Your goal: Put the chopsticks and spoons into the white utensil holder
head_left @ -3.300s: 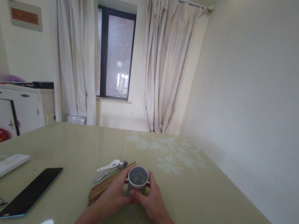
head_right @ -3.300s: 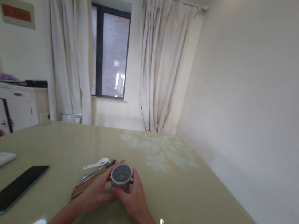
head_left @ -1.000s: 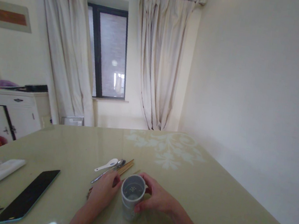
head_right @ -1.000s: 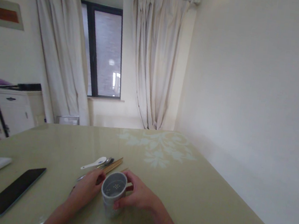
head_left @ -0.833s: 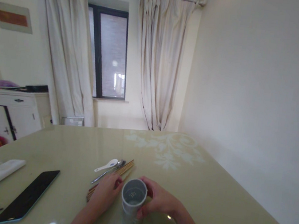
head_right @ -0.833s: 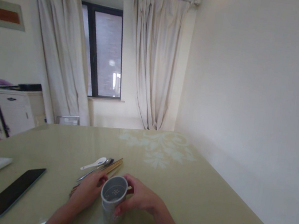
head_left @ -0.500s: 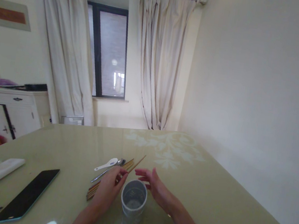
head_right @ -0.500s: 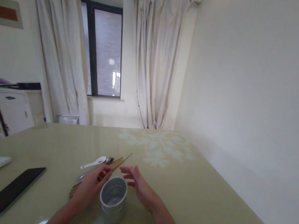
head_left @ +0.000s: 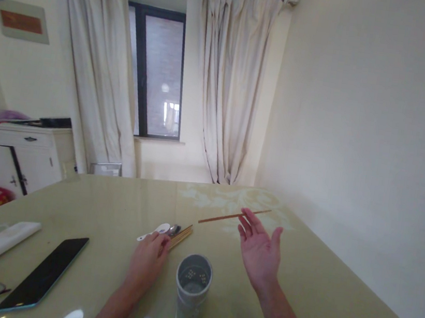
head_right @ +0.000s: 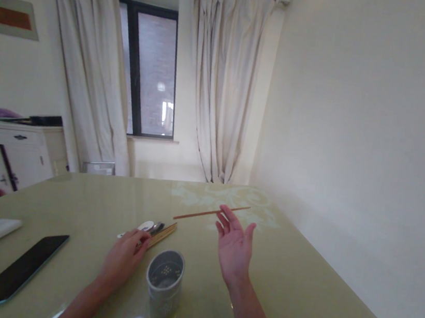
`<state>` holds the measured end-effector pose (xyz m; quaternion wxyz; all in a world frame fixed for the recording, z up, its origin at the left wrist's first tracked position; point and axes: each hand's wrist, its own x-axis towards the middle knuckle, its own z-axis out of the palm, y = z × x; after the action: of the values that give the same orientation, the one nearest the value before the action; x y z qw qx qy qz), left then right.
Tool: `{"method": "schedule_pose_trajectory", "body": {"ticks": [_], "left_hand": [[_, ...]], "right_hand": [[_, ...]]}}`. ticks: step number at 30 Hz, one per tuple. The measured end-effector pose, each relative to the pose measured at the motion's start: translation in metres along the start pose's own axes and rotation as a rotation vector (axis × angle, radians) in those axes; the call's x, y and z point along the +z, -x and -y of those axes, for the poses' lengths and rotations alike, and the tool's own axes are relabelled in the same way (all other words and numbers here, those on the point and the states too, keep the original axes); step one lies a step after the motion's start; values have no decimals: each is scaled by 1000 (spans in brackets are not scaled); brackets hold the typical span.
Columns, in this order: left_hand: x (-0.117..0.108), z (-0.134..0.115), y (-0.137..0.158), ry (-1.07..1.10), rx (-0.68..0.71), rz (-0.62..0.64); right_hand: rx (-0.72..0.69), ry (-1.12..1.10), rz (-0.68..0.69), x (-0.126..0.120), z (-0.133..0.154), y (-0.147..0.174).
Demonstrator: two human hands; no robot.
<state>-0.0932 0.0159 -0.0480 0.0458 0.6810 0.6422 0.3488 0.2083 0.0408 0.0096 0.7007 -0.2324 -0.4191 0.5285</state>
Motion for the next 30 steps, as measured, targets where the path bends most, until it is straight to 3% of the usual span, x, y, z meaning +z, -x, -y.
{"method": "schedule_pose_trajectory", "body": {"ticks": [2,5,12,17,20,24,27,30], "left_hand": [[4,7,1,-120,-7,54],[10,11,2,-136,-29,130],[7,9,2,-126,-79,203],[7,8,4,-91,-46,232],[8,5,4,-9,-3,156],[8,-10,4,291,0,13],[10,-28,9,499,-25,41],[12,-40,15,623,-4,133]], "right_hand": [[34,-82,30,0,5,1],[88,-115,147,6,0,7],[5,129,403,18,-19,24],[60,194,556,24,-22,34],[108,127,530,25,-24,33],[199,92,286,21,-33,26],[278,224,233,21,-42,27],[335,299,327,25,-47,34]]}}
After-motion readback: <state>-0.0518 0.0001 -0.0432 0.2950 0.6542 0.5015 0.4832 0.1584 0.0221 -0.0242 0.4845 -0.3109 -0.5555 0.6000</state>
